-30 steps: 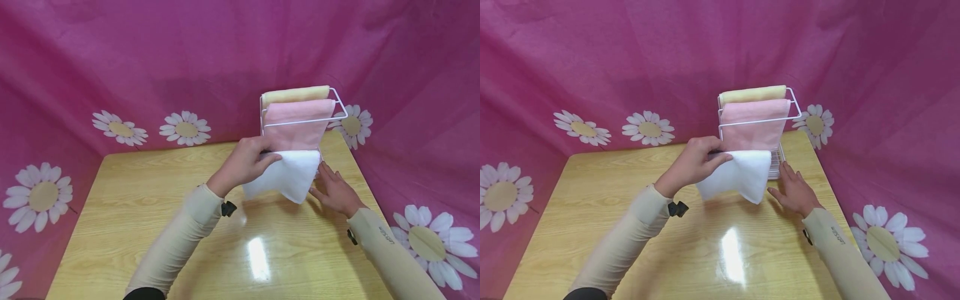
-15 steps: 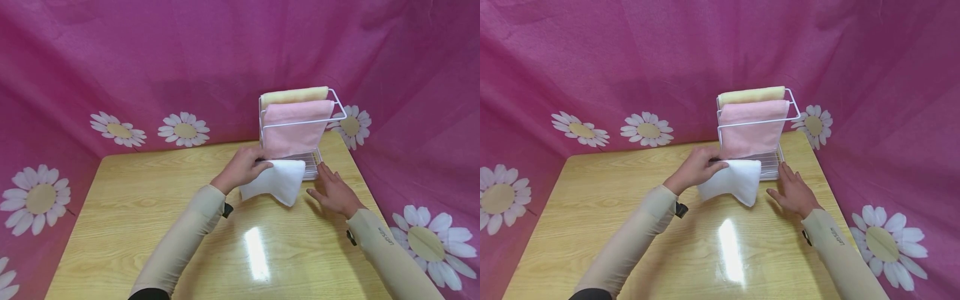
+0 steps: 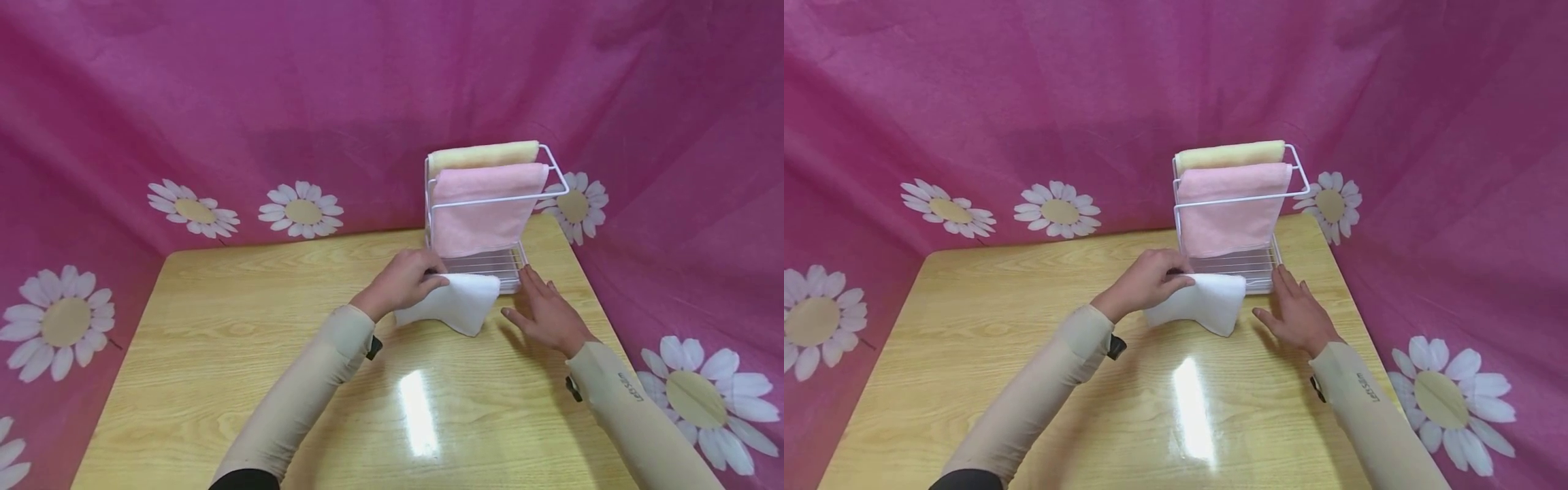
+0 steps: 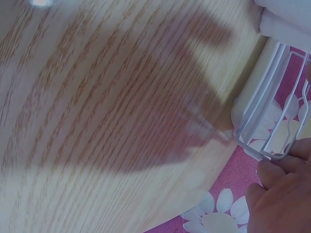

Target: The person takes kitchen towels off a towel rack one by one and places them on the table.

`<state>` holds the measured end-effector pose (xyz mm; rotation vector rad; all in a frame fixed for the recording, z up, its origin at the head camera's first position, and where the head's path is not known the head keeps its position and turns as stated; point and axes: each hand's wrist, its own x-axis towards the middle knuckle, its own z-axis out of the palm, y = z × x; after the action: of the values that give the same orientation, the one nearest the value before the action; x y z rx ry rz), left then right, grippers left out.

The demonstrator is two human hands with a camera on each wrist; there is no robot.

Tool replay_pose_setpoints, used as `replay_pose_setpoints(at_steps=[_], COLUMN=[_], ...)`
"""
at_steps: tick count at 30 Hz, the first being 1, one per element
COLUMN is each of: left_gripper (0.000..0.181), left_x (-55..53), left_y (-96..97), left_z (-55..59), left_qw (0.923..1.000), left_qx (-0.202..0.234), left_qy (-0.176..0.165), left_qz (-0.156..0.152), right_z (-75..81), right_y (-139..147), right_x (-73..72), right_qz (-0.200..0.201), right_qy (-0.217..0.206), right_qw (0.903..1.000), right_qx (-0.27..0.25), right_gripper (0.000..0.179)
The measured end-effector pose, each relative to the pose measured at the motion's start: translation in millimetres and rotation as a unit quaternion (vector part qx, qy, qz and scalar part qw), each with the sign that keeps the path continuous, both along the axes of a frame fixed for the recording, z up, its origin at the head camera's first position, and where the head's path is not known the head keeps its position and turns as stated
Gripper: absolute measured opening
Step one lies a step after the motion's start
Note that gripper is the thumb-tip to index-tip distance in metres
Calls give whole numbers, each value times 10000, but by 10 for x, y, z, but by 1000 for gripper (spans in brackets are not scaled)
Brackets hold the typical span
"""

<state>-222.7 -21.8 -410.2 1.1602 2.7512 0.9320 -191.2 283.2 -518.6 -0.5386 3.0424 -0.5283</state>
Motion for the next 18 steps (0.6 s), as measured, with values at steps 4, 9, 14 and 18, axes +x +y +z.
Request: replay_pose_setpoints(at_steps=[4,9,14,18], left_gripper=[9,9,11,12], left_x=[80,199,354,503], left_y=[-44,-76,-75,-60], left_z=[-36,-93,-138,-194], left_qw=[10000,9996,9986,9988], left_qx=[-71,-121,-167,-198], left_qy=[39,238,420,334], left_qz=[-57,-113,-259,-288], right_z=[11,24,16,6], right_y=[0,-5,-13,-19], right_x=[9,14,15,5], right_qz=[-2,0,-2,-25], right_qy=[-19,-68,-106,-135], right_qw=[10000,10000,9999,9999], right_qx=[-2,-48,-34,-35], right_gripper=[91,90,90,91])
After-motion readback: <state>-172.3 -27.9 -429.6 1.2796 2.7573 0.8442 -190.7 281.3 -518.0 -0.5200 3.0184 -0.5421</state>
